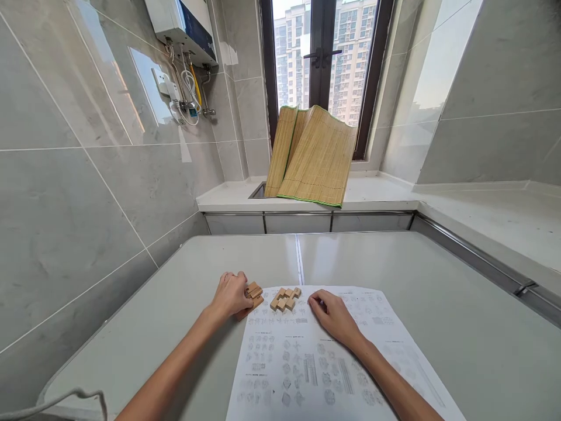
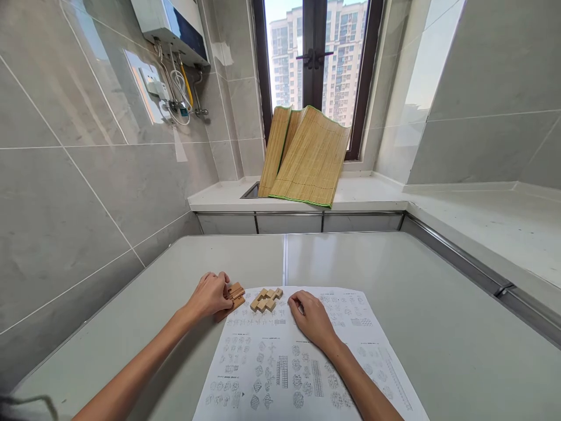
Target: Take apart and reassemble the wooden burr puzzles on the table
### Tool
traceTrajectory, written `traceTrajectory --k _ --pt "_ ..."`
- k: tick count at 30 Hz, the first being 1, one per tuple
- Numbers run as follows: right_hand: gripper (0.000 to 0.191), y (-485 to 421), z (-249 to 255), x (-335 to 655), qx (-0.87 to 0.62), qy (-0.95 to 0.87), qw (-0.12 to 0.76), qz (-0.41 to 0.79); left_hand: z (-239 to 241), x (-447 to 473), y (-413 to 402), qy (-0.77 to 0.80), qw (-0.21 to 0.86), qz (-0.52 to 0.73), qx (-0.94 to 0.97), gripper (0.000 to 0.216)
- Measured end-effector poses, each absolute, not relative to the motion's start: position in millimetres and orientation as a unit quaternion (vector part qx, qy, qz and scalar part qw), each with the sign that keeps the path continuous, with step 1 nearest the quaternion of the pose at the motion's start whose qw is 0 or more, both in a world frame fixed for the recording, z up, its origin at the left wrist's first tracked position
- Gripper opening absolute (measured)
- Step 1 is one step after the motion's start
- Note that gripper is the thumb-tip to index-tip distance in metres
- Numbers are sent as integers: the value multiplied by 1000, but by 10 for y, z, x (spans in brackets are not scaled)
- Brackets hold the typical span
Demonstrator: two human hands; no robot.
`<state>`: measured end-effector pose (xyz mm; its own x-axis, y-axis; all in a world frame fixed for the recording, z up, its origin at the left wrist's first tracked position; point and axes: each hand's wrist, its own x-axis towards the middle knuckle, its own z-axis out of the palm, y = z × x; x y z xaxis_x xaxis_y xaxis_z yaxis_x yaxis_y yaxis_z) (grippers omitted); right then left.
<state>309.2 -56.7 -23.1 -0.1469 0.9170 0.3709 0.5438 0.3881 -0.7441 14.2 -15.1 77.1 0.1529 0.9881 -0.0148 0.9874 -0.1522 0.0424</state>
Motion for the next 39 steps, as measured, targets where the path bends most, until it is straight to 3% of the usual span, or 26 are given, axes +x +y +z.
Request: traceTrajectory --k 7,13,28,39 --pt "32 -583 -203 3098 -505 -724 411 228 812 102 -141 648 73 -30 757 39" --pt "31 -589 -183 3107 -506 -723 406 237 797 109 -173 657 91 -60 746 63" --pt "36 -575 -192 3125 -513 -718 400 247 670 179 -8 585 56 -140 797 39" --pt "33 -584 -192 3130 -517 -718 396 248 519 158 -62 596 30 -114 794 28"
